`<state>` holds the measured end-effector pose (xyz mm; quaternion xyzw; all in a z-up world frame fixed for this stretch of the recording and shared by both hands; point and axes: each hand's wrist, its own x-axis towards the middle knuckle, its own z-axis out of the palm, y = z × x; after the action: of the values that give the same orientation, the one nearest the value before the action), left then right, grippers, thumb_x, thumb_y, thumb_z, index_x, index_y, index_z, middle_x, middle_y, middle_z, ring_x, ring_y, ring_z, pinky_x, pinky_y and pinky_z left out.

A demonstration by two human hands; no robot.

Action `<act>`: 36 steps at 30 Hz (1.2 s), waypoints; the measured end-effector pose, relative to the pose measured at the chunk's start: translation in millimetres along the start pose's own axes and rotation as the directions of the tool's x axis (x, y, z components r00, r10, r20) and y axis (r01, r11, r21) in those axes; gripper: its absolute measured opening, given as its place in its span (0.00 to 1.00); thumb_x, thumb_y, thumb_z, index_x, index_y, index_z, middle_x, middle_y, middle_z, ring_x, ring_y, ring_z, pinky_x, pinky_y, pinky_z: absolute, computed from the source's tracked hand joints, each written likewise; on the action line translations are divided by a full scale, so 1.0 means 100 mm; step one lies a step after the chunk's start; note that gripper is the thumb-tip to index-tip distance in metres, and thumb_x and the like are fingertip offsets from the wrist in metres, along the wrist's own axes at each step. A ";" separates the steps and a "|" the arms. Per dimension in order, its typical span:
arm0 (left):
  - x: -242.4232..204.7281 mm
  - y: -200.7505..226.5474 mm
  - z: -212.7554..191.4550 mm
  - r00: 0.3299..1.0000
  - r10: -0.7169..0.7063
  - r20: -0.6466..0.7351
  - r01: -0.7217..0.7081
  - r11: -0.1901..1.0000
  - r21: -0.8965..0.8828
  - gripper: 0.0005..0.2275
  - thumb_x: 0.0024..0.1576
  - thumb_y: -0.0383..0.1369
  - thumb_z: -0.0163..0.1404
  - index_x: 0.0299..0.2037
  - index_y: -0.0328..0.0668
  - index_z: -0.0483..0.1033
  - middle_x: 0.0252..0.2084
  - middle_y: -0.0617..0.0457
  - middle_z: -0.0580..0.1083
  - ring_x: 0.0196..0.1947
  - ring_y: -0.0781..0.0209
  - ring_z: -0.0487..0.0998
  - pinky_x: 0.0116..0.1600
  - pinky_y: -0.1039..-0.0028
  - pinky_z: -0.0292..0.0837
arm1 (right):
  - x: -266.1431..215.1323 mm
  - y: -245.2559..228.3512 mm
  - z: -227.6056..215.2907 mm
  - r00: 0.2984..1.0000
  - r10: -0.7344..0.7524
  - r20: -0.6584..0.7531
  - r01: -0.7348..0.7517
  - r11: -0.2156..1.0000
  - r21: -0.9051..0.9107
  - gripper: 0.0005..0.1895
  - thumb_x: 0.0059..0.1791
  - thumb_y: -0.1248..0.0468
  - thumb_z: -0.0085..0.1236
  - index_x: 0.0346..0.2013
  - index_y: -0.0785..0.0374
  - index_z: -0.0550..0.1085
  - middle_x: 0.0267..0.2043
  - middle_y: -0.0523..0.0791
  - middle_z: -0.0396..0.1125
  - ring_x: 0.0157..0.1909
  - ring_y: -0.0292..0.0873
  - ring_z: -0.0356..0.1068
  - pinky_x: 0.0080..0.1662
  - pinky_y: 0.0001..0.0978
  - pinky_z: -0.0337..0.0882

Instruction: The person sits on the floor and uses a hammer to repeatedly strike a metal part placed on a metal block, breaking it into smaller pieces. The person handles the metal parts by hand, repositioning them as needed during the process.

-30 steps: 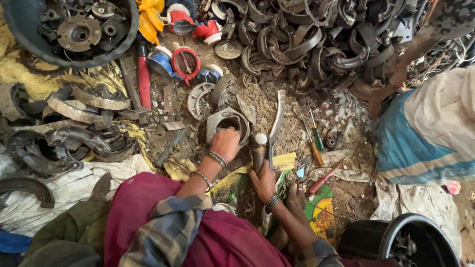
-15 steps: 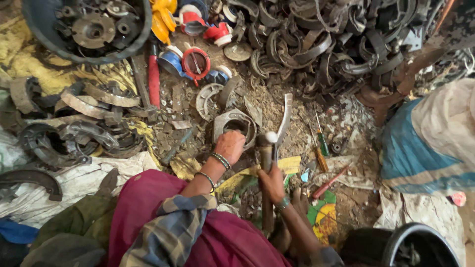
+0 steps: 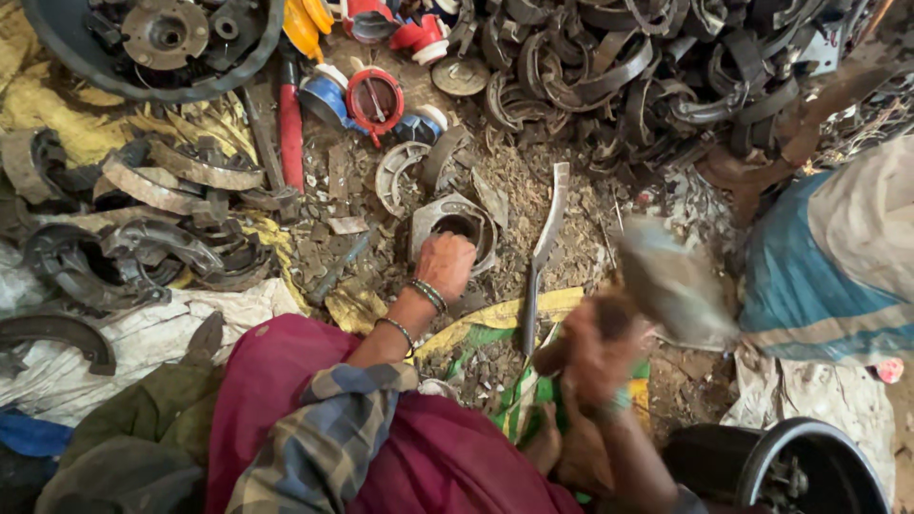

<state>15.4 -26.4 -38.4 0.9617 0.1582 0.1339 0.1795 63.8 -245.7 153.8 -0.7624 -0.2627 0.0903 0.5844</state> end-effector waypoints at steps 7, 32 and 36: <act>0.16 -0.04 -0.27 0.994 -0.074 -0.076 0.083 0.990 0.119 0.05 0.50 0.30 0.51 0.26 0.48 0.81 0.33 0.50 0.77 0.42 0.51 0.78 0.43 0.58 0.74 | 0.14 0.89 0.51 0.963 -0.095 0.254 0.214 0.840 -0.498 0.22 0.48 0.63 0.67 0.50 0.73 0.70 0.35 0.54 0.73 0.35 0.41 0.74 0.37 0.33 0.71; 0.12 -0.32 -0.56 0.892 -0.312 0.327 0.450 0.541 -0.710 0.26 0.53 0.59 0.50 0.46 0.45 0.83 0.30 0.51 0.80 0.31 0.60 0.81 0.41 0.67 0.75 | 0.15 -0.30 0.11 0.992 0.111 0.064 -0.119 0.982 0.147 0.10 0.54 0.67 0.55 0.46 0.66 0.65 0.29 0.44 0.68 0.25 0.35 0.69 0.28 0.28 0.73; 0.24 -0.25 -0.37 0.852 -0.443 0.281 0.504 0.545 -0.669 0.29 0.60 0.62 0.46 0.50 0.44 0.82 0.36 0.45 0.80 0.38 0.51 0.81 0.47 0.64 0.75 | 0.13 -0.23 0.19 0.984 0.164 0.063 -0.168 0.984 0.062 0.10 0.53 0.65 0.56 0.45 0.66 0.66 0.27 0.43 0.68 0.22 0.35 0.68 0.26 0.27 0.71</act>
<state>19.6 15.7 -9.5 0.7365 0.3385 0.0936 0.5781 59.7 -219.1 172.1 -0.7589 -0.2119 0.1692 0.5921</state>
